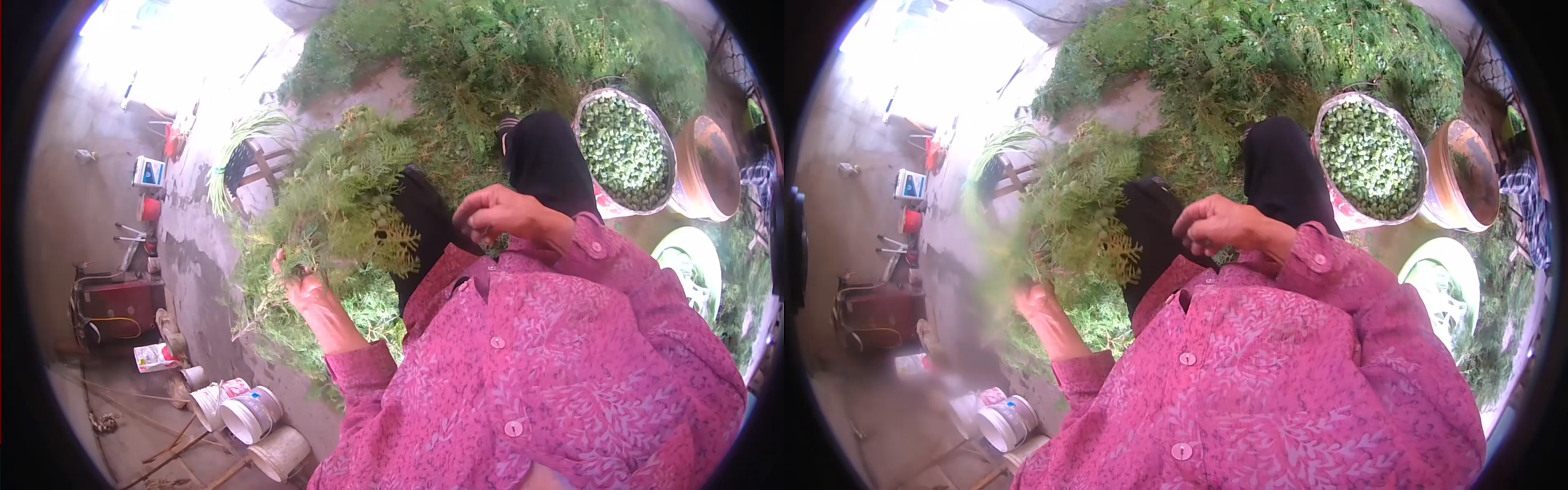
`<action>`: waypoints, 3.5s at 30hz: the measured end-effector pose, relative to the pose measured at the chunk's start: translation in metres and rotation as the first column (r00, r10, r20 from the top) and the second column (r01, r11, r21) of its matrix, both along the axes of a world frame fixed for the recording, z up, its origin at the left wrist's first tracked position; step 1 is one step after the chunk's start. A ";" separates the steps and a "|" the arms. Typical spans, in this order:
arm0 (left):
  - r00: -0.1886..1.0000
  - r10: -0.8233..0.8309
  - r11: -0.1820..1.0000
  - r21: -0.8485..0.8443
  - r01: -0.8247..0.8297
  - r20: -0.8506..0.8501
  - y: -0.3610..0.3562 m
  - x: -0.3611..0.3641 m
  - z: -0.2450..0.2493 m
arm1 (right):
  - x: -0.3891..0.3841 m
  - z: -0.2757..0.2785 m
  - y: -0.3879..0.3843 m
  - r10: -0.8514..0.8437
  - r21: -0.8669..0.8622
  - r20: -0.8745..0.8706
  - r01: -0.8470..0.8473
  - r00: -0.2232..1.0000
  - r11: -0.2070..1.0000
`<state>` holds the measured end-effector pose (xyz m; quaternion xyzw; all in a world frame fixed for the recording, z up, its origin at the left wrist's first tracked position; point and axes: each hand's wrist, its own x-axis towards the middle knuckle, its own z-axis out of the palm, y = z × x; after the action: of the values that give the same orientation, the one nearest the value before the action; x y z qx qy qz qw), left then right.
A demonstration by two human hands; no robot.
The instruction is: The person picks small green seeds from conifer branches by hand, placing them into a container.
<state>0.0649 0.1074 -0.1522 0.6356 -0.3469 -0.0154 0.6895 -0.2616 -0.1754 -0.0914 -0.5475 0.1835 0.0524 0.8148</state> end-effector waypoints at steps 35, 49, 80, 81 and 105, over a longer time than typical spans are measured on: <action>0.833 -0.224 0.960 -0.260 0.100 -0.506 -0.045 -0.066 0.070 | 0.068 0.002 0.042 -0.218 0.207 -0.084 0.231 0.972 0.951; 0.504 -0.619 0.773 -0.580 0.255 -0.603 -0.052 -0.074 0.091 | 0.063 -0.028 0.048 -0.289 -0.236 0.299 0.364 0.909 0.901; 0.479 0.384 0.841 0.084 -0.535 -0.789 -0.061 -0.069 0.104 | -0.173 -0.041 -0.143 -0.798 -0.961 0.126 -0.128 0.589 -0.247; 0.506 0.357 0.869 0.081 -0.487 -0.785 -0.063 -0.072 0.107 | -0.149 -0.011 -0.131 -0.771 -0.980 0.125 0.199 0.625 0.003; 0.622 0.154 0.962 -0.027 -0.272 -0.767 -0.063 -0.074 0.101 | 0.048 0.027 0.048 -0.012 -0.821 0.409 0.374 0.912 0.431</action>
<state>-0.0091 0.0440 -0.0516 0.5568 0.0512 -0.1732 0.8108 -0.2136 -0.1278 -0.0647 -0.8650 0.1015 -0.2424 0.4275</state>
